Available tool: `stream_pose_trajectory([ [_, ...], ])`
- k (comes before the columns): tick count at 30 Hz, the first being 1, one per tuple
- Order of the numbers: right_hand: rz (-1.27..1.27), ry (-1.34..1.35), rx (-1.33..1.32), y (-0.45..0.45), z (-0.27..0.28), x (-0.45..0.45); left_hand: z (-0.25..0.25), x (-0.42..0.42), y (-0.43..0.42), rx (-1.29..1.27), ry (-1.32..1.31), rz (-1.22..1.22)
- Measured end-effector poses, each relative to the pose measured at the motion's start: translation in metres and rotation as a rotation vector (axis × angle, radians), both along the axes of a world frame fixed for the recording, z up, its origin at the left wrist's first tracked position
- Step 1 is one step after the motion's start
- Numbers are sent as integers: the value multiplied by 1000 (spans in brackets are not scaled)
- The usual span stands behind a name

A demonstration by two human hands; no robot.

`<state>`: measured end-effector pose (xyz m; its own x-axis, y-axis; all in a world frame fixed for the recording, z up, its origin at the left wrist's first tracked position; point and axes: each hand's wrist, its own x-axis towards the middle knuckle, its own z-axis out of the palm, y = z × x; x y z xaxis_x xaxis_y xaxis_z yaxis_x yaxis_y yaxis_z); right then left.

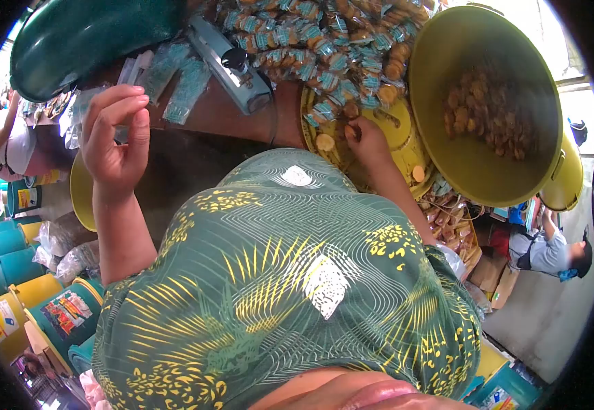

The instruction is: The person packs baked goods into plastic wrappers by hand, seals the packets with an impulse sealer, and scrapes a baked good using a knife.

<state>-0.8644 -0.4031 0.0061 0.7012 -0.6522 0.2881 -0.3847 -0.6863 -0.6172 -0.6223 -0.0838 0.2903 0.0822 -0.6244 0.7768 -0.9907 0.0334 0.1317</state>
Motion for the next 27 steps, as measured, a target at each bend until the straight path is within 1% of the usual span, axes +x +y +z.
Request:
stream_pose_trajectory([
  [3,20,114,143,0,18,0,0,-1,-3,-5,11,-11],
  [6,60,154,109,0,31,-1,0,-1,-2,5,30,-4],
  [12,83,275,52,-4,36,-2,1,1,-1,46,80,16],
  [15,120,245,93,-3,30,-2,0,5,-9,11,49,-43],
  [18,49,57,25,4,21,-1,-1,13,-14,20,27,-64],
  [21,46,103,15,1,16,-7,-5,14,-19,28,12,-47],
  [24,74,114,-1,0,20,-8,-4,17,-21,52,65,-49],
  [27,142,270,-6,-6,22,-9,-4,17,-21,60,68,-45],
])
